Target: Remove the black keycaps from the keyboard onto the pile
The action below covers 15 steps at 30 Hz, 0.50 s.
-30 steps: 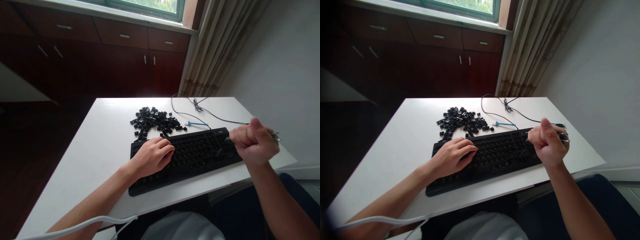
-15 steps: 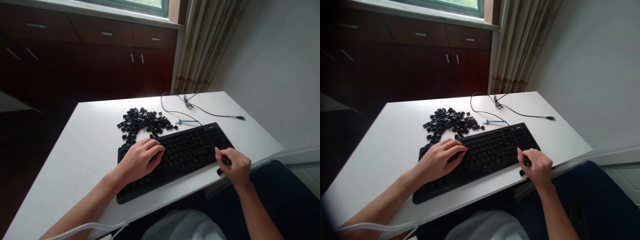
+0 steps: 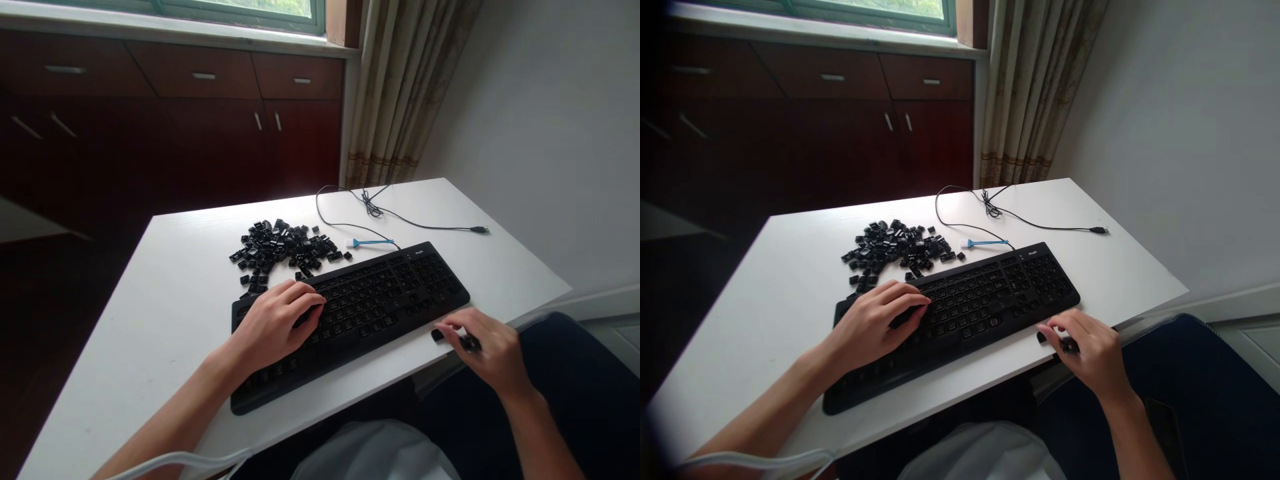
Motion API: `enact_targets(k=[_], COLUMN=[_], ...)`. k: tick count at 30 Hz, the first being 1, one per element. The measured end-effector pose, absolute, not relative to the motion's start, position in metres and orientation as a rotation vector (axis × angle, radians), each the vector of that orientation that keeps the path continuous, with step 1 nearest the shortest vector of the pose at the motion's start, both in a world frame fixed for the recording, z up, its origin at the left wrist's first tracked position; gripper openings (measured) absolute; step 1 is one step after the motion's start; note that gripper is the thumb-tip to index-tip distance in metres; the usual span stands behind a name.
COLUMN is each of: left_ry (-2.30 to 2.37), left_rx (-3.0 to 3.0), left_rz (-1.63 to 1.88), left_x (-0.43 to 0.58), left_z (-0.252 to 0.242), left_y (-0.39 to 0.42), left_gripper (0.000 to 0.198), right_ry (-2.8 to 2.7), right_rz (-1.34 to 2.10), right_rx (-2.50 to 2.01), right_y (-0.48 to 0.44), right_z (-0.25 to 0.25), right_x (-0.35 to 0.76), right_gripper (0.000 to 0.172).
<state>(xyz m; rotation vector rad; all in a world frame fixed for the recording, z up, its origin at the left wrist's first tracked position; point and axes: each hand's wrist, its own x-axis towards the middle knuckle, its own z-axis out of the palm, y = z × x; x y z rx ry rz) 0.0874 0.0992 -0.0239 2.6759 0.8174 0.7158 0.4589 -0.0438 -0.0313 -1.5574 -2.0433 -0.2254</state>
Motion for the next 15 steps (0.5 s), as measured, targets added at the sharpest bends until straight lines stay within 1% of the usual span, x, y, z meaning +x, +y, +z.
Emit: enact_targets(k=[3,5,11,15], left_ry=[0.815,0.817,0.82,0.817], left_rx=[2.684,2.691,2.688,2.678], left_rz=[0.705,0.707,0.709,0.705], left_x=[0.087,0.088,0.089,0.088], left_z=[-0.022,-0.021,-0.02,-0.021], left_y=[0.099,0.098,0.098,0.098], left_gripper=[0.018,0.018,0.018,0.017], right_ry=[-2.151,-2.145,-2.147,-2.095], right_rz=[-0.124,-0.12,-0.017,-0.093], right_rx=[-1.555,-1.577,-1.562,-1.565], right_y=[-0.058,-0.063,-0.062,-0.056], right_z=[-0.034,-0.035,-0.034,-0.03], right_x=[0.468,0.473,0.478,0.47], right_gripper=[0.023,0.029,0.027,0.03])
